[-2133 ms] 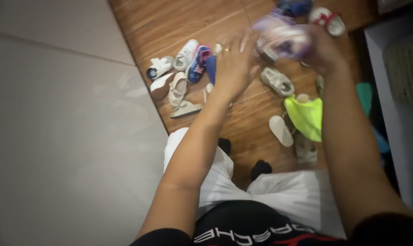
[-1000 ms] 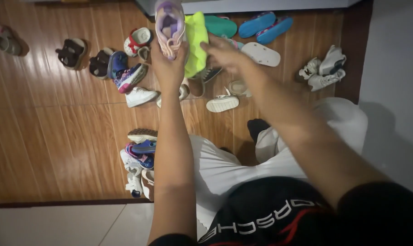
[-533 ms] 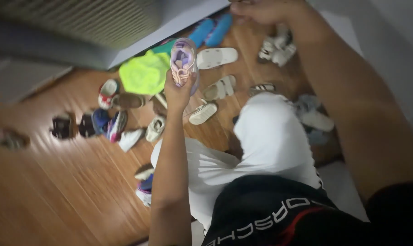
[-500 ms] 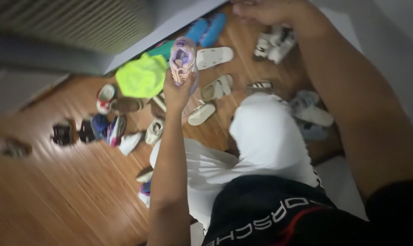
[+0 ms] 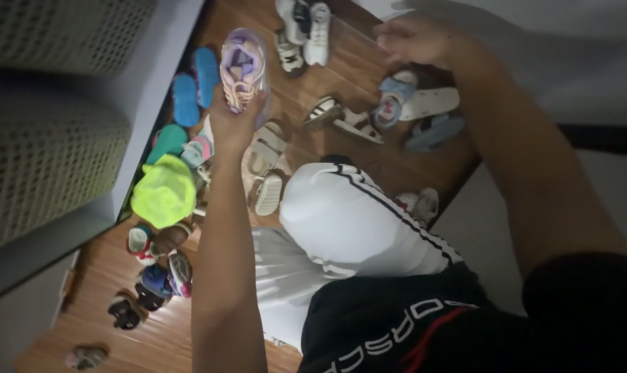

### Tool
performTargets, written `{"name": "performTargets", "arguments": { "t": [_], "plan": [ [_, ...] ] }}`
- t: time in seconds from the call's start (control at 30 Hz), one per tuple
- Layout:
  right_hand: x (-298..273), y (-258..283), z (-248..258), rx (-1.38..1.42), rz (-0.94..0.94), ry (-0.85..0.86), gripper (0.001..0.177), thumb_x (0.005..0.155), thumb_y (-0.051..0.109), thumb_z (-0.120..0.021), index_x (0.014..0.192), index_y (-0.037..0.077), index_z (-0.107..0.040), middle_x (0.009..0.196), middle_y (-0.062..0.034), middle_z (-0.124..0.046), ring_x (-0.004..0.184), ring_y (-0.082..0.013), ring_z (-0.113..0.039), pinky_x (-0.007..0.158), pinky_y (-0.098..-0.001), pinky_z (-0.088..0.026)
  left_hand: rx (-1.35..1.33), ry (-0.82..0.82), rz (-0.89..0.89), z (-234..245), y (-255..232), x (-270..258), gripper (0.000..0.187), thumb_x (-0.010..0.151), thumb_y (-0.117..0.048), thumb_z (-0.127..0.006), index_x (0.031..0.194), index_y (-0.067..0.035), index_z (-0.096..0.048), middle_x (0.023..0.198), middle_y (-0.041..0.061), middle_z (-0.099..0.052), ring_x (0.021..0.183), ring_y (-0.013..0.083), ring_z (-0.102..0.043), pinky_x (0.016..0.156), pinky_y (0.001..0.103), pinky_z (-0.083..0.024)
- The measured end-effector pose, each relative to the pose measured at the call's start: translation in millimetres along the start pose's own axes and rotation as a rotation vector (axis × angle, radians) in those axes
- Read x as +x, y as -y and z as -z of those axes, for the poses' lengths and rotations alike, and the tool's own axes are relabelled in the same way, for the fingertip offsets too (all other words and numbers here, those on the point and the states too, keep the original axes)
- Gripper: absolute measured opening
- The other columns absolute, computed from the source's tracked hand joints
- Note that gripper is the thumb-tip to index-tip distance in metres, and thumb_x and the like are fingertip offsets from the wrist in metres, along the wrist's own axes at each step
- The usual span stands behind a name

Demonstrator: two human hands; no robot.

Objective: Cleaning and organizing various pairs of children's shoes into a storage cabinet.

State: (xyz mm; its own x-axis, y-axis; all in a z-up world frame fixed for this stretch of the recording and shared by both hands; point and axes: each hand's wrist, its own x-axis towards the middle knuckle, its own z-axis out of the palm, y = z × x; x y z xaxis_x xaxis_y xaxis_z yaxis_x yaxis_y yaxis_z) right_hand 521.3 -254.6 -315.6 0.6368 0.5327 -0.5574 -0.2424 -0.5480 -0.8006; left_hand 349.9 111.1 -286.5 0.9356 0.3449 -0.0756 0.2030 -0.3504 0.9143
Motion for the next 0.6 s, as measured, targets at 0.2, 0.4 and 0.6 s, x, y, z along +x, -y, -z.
{"name": "performTargets", "arguments": {
  "t": [0.2, 0.4, 0.6],
  "plan": [
    [-17, -63, 10, 0.116, -0.028, -0.070, 0.057, 0.104, 0.033, -0.061, 0.151, 0.004, -0.048, 0.137, -0.0112, -0.062, 0.112, -0.0190, -0.070, 0.094, -0.0312, -0.055, -0.050, 0.135, 0.015, -24, -4, 11, 0.049, 0.088, -0.016, -0.084, 0.127, 0.003, -0.061, 0.116, 0.012, -0.074, 0.103, 0.0196, -0.071, 0.093, 0.032, -0.056],
    [-32, -93, 1, 0.116, -0.178, -0.105, 0.058, 0.100, 0.035, -0.061, 0.151, 0.008, -0.050, 0.129, -0.0081, -0.067, 0.108, -0.0164, -0.068, 0.093, -0.0298, -0.054, -0.019, 0.161, 0.122, -35, -6, 16, 0.049, 0.089, -0.017, -0.084, 0.129, 0.002, -0.062, 0.119, 0.012, -0.075, 0.105, 0.0186, -0.071, 0.095, 0.031, -0.056],
    [-21, -95, -10, 0.089, -0.171, -0.083, 0.053, 0.102, 0.036, -0.062, 0.145, 0.006, -0.056, 0.128, -0.0103, -0.066, 0.108, -0.0190, -0.067, 0.090, -0.0323, -0.055, -0.052, 0.150, 0.125, -31, 6, 19, 0.054, 0.089, -0.018, -0.084, 0.133, 0.002, -0.060, 0.122, 0.011, -0.073, 0.107, 0.0180, -0.070, 0.096, 0.031, -0.055]
  ]
}}
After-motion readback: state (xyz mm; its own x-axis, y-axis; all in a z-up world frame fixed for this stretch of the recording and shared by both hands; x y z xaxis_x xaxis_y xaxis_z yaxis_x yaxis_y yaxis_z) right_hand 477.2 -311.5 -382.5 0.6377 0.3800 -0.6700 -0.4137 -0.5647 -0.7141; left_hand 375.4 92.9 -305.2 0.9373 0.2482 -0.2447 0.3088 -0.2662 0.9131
